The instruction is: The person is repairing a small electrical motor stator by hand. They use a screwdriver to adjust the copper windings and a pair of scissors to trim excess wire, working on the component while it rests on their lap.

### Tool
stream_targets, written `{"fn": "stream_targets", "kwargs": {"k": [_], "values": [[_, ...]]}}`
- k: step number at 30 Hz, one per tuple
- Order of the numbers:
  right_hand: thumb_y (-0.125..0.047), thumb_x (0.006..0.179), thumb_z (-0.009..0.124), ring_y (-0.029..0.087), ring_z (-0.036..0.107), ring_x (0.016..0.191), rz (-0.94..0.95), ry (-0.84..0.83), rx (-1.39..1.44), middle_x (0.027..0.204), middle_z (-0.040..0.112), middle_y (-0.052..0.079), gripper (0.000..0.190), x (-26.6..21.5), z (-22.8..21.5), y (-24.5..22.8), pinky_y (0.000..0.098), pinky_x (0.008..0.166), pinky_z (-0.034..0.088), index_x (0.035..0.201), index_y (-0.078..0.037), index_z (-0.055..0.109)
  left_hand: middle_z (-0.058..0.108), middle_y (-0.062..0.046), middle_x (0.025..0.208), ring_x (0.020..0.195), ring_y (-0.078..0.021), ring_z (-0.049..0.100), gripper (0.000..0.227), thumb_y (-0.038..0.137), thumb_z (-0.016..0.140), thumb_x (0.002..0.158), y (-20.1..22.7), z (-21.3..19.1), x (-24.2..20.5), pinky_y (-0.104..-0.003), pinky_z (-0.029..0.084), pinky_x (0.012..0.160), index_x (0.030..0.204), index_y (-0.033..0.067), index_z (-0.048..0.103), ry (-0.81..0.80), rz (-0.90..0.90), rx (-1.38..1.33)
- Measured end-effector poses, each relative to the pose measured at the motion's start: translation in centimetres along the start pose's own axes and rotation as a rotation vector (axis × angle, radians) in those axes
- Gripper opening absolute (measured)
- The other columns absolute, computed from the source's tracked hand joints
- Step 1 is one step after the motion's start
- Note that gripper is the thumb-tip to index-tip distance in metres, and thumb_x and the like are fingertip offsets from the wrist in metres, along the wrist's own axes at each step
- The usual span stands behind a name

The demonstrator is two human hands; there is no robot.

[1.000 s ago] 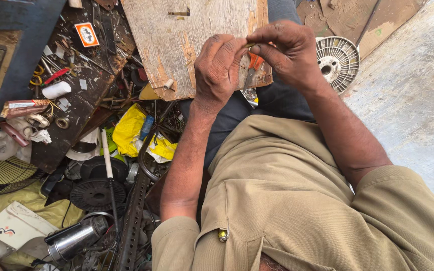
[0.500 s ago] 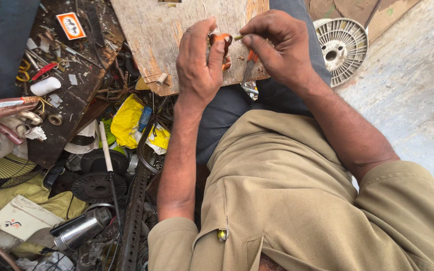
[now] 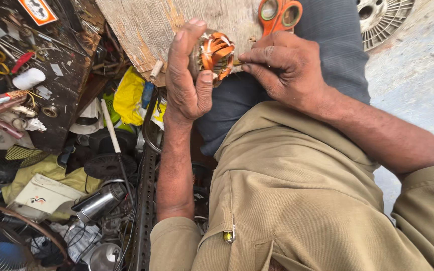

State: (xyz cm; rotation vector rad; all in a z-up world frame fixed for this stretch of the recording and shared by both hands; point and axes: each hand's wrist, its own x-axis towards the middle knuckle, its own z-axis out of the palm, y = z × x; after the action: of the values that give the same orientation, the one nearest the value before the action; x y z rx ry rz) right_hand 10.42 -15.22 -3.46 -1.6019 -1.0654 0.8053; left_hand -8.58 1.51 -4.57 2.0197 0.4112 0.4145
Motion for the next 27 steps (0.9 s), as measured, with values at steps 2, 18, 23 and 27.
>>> {"fn": "stream_targets", "kwargs": {"k": [2,18,23,27], "values": [[-0.001,0.101,0.087,0.021,0.072,0.096,-0.033,-0.008,-0.017,0.107,0.072,0.01,0.019,0.3,-0.1,0.2,0.0284,0.08,0.058,0.116,-0.004,0.076,0.047,-0.014,0.161,0.15,-0.027,0.046,0.059,0.023,0.048,0.117,0.1,-0.1,0.2,-0.04,0.036,0.132,0.165,0.0148,0.015,-0.019,-0.009,0.019],[0.004,0.1,0.084,0.017,0.072,0.093,-0.23,-0.059,-0.112,0.102,0.07,0.009,0.019,3.0,0.5,1.5,0.0264,0.076,0.057,0.117,0.0,0.074,0.052,-0.018,0.144,0.125,-0.0307,0.06,0.048,0.014,0.056,0.116,-0.8,-0.7,2.6,-0.04,0.056,0.107,0.155,0.003,0.03,-0.098,0.099,0.111],[0.003,0.101,0.084,0.016,0.071,0.089,-0.228,-0.057,-0.132,0.099,0.07,0.008,0.018,2.7,0.7,1.8,0.0259,0.072,0.056,0.115,0.0,0.074,0.054,-0.018,0.14,0.121,-0.0289,0.062,0.046,0.015,0.058,0.117,-1.2,-0.9,1.9,-0.04,0.057,0.104,0.154,0.0027,0.035,-0.132,0.03,0.129],[0.005,0.096,0.086,0.017,0.068,0.081,-0.178,-0.052,-0.129,0.095,0.068,0.008,0.017,2.7,0.6,1.6,0.0289,0.068,0.053,0.11,0.001,0.076,0.053,-0.018,0.139,0.121,-0.0296,0.062,0.045,0.015,0.057,0.117,-1.3,-1.0,2.0,-0.04,0.057,0.104,0.153,0.0028,0.033,-0.12,0.046,0.084]]}}
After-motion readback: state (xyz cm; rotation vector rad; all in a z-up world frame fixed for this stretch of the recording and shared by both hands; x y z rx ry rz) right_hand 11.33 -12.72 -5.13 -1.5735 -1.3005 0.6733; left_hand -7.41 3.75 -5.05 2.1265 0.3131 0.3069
